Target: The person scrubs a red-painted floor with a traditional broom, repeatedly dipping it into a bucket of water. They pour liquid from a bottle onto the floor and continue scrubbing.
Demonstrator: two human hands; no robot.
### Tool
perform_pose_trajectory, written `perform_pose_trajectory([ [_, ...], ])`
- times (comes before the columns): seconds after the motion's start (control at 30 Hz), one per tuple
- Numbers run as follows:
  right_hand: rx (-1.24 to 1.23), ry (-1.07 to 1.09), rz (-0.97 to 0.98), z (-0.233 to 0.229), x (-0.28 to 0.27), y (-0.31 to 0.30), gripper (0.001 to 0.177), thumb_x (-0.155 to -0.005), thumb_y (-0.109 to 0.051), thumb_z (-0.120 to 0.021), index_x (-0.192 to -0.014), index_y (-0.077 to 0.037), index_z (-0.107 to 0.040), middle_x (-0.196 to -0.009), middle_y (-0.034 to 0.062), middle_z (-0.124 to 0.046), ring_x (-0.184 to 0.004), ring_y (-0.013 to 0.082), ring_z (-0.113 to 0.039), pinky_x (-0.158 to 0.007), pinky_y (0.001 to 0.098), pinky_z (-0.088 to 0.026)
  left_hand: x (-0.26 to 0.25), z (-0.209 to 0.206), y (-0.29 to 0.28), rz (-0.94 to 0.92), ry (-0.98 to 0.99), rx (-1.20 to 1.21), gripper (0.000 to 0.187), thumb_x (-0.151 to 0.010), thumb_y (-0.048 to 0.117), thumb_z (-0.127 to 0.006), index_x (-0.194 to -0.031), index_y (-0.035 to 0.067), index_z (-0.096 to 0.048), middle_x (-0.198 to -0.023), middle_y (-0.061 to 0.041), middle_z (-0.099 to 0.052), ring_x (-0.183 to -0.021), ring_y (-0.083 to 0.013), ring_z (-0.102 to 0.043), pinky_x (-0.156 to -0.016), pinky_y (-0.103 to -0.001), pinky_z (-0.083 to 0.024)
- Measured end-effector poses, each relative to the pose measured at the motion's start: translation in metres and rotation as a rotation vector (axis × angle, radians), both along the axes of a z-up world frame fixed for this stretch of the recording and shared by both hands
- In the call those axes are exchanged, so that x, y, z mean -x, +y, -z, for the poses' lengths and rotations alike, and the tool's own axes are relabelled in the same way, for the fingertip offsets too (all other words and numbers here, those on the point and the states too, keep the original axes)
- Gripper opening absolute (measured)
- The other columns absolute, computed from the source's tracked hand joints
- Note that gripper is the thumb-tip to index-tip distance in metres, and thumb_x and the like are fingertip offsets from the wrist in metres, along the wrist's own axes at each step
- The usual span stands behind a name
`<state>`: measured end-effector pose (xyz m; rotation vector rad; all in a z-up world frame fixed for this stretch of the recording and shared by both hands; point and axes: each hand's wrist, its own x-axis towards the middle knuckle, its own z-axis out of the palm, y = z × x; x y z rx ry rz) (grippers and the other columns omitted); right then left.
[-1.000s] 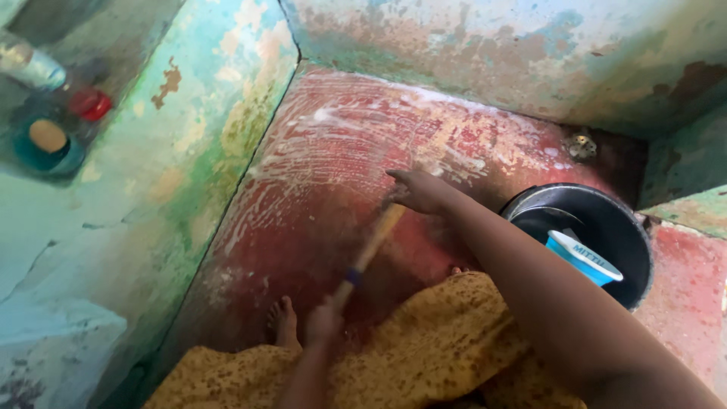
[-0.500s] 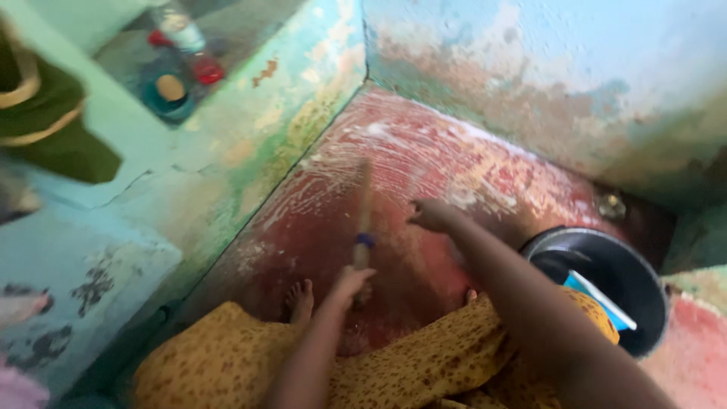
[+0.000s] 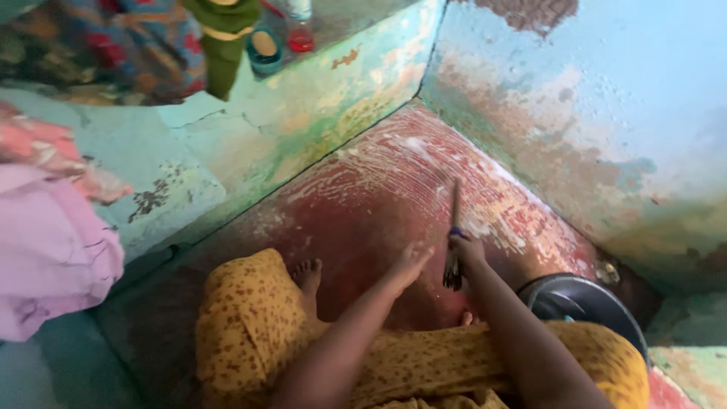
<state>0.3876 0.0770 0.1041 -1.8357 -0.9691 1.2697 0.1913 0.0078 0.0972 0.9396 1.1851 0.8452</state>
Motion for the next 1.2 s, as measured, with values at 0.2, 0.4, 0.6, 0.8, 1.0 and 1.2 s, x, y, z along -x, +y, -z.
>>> perform_pose_trajectory([
  [0.2,0.175,-0.037,-0.201,0.012,0.000,-0.025,0.050,-0.081,-0.017,-0.076,-0.121,0.000,-0.052,-0.093,0.0211,-0.062,-0.076,0.0426,-0.066,-0.066,0.0566,-0.054,-0.019,0.056,0.017,-0.385,0.125,-0.179,0.048,-0.095,0.041,-0.065,-0.126,0.004,-0.062,-0.116,-0.016,-0.072,-0.108,-0.0281,-0.070,-0.094,-0.040,-0.054],
  [0.4,-0.229,-0.910,-1.080,0.042,0.003,-0.062,0.099,-0.069,-0.008,-0.069,-0.158,-0.027,-0.029,-0.144,0.0231,-0.055,-0.097,0.0438,-0.067,-0.076,0.0508,-0.058,-0.032,0.079,0.020,-0.520,0.205,-0.184,0.040,-0.093,0.030,-0.066,-0.122,0.002,-0.063,-0.110,-0.017,-0.072,-0.103,-0.0304,-0.070,-0.093,-0.041,-0.054],
  [0.6,-0.012,-0.980,-0.956,0.056,-0.003,-0.041,0.077,-0.095,-0.023,-0.055,-0.162,-0.043,-0.023,-0.125,0.0218,-0.068,-0.098,0.0429,-0.070,-0.082,0.0527,-0.056,-0.046,0.099,0.022,-0.596,0.111,-0.263,0.032,-0.094,0.021,-0.066,-0.120,0.003,-0.063,-0.108,-0.013,-0.068,-0.098,-0.0238,-0.066,-0.088,-0.037,-0.054],
  [0.8,0.207,-0.513,-0.557,0.075,0.033,-0.010,0.065,-0.099,-0.041,-0.054,-0.160,-0.031,-0.037,-0.127,0.0193,-0.066,-0.110,0.0362,-0.063,-0.092,0.0485,-0.048,-0.034,0.121,0.032,-0.695,-0.079,-0.282,0.030,-0.097,0.016,-0.063,-0.124,0.004,-0.060,-0.111,-0.010,-0.061,-0.100,-0.0195,-0.062,-0.092,-0.033,-0.053],
  [1.0,0.035,-0.747,-1.150,0.109,0.076,-0.042,0.065,-0.099,-0.034,-0.052,-0.161,-0.029,-0.031,-0.128,0.0200,-0.066,-0.105,0.0364,-0.066,-0.088,0.0485,-0.052,-0.024,0.127,0.026,-0.672,-0.084,-0.247,0.031,-0.098,0.017,-0.061,-0.125,0.002,-0.060,-0.112,-0.010,-0.064,-0.102,-0.0174,-0.062,-0.095,-0.032,-0.051],
  [1.2,0.087,-1.052,-1.106,0.095,0.047,-0.024,0.067,-0.100,-0.026,-0.051,-0.161,-0.027,-0.025,-0.129,0.0207,-0.065,-0.101,0.0365,-0.070,-0.085,0.0485,-0.055,-0.019,0.118,0.012,-0.594,-0.019,-0.224,0.032,-0.101,0.021,-0.060,-0.127,0.002,-0.059,-0.121,-0.009,-0.062,-0.107,-0.0186,-0.059,-0.097,-0.034,-0.049],
])
